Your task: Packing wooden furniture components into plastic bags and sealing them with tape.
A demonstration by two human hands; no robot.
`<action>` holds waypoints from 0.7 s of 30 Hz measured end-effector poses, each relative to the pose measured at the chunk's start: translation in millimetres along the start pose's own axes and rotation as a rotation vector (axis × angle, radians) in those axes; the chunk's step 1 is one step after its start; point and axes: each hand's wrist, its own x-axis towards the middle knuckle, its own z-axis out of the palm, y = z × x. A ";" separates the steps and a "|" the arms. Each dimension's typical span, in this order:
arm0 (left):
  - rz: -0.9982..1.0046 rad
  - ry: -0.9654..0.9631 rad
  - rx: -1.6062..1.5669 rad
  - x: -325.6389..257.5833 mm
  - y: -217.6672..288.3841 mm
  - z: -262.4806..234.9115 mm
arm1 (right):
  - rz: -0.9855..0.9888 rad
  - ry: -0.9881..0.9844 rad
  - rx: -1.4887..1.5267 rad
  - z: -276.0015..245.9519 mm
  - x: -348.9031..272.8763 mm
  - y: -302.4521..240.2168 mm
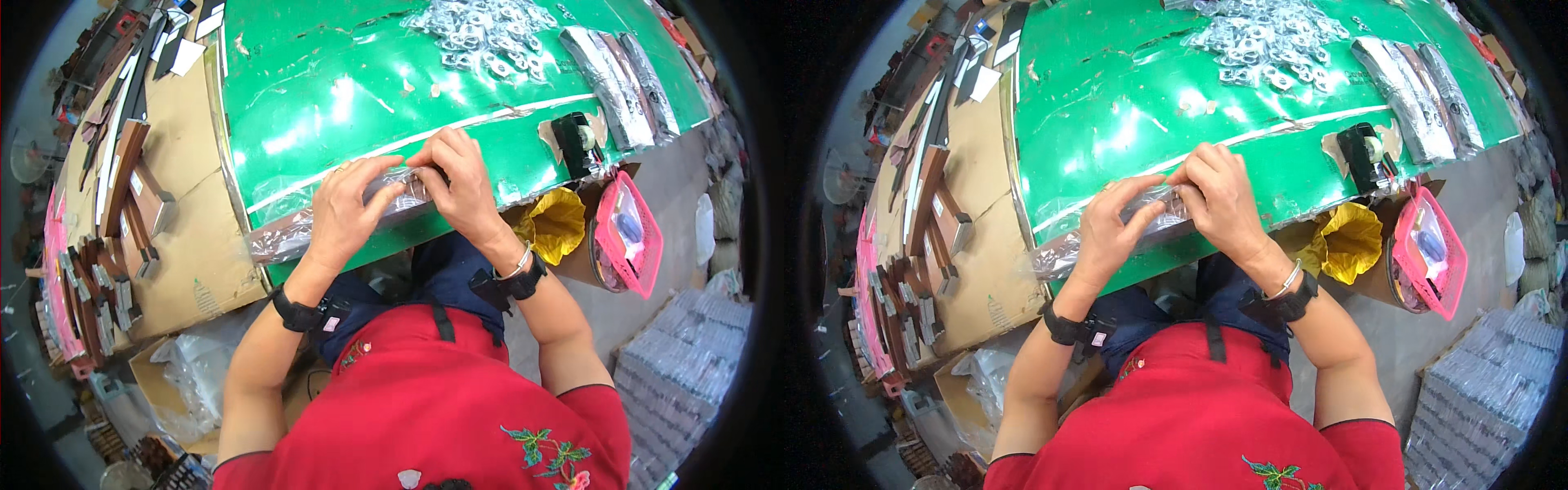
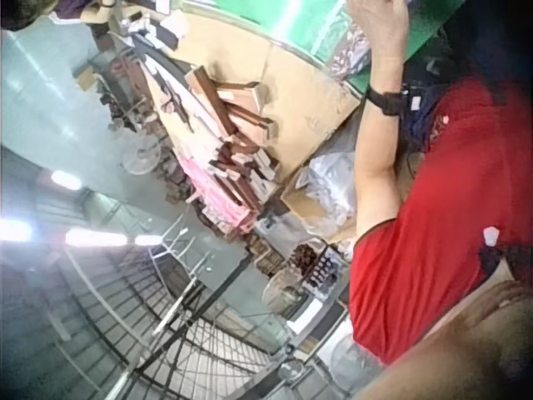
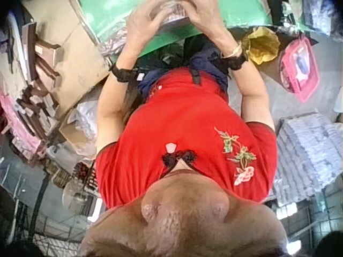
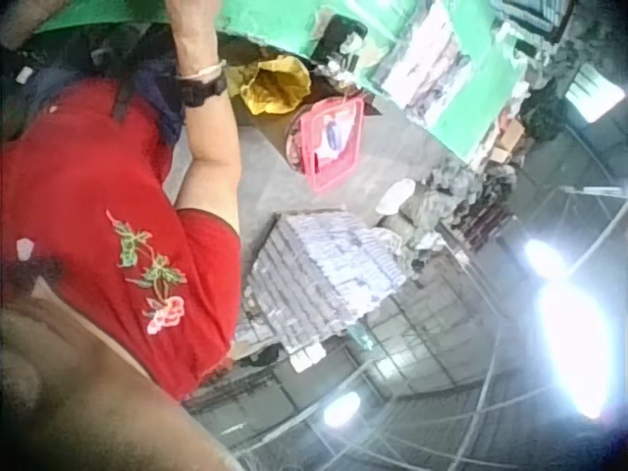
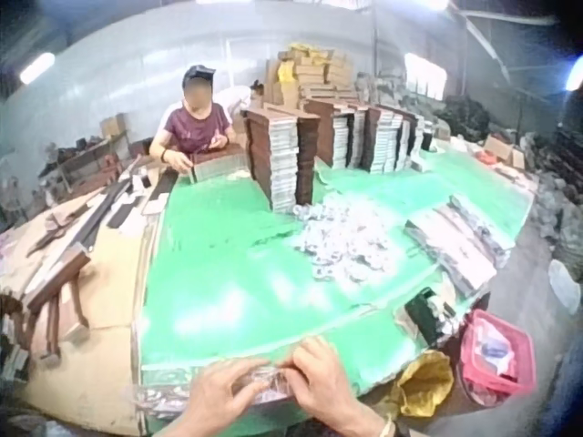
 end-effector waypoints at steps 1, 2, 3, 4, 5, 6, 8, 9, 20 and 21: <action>0.036 0.019 -0.005 -0.9 2.2 -2.4 | 0.009 -0.015 0.002 -1.2 0.6 -0.3; -0.041 0.004 -0.111 0.7 4.5 -6.4 | -0.018 -0.007 -0.032 -3.7 2.8 -0.7; -0.062 0.005 -0.116 2.6 1.4 -6.6 | -0.050 -0.003 -0.061 -5.3 4.6 -2.0; -0.131 0.010 -0.252 7.5 -3.7 -5.9 | -0.062 0.006 -0.067 -5.2 6.7 0.0; -0.198 0.017 -0.386 7.8 -6.3 -6.1 | -0.058 -0.011 -0.059 -4.2 5.0 -1.8; -0.205 0.020 -0.390 9.8 -7.1 -6.5 | -0.059 -0.006 -0.065 -4.1 7.0 -0.4; -0.236 -0.071 -0.372 14.3 -6.3 -9.2 | -0.061 -0.014 -0.075 -5.6 8.0 2.2; -0.246 -0.112 -0.358 17.4 -7.2 -11.3 | -0.069 -0.013 -0.074 -5.4 7.3 2.0; -0.047 -0.172 -0.309 34.5 -26.2 -4.9 | -0.115 -0.005 -0.069 -4.6 -1.8 3.3; 0.110 -0.048 -0.144 34.1 -23.4 -3.0 | -0.118 0.008 -0.067 -2.7 -1.3 4.3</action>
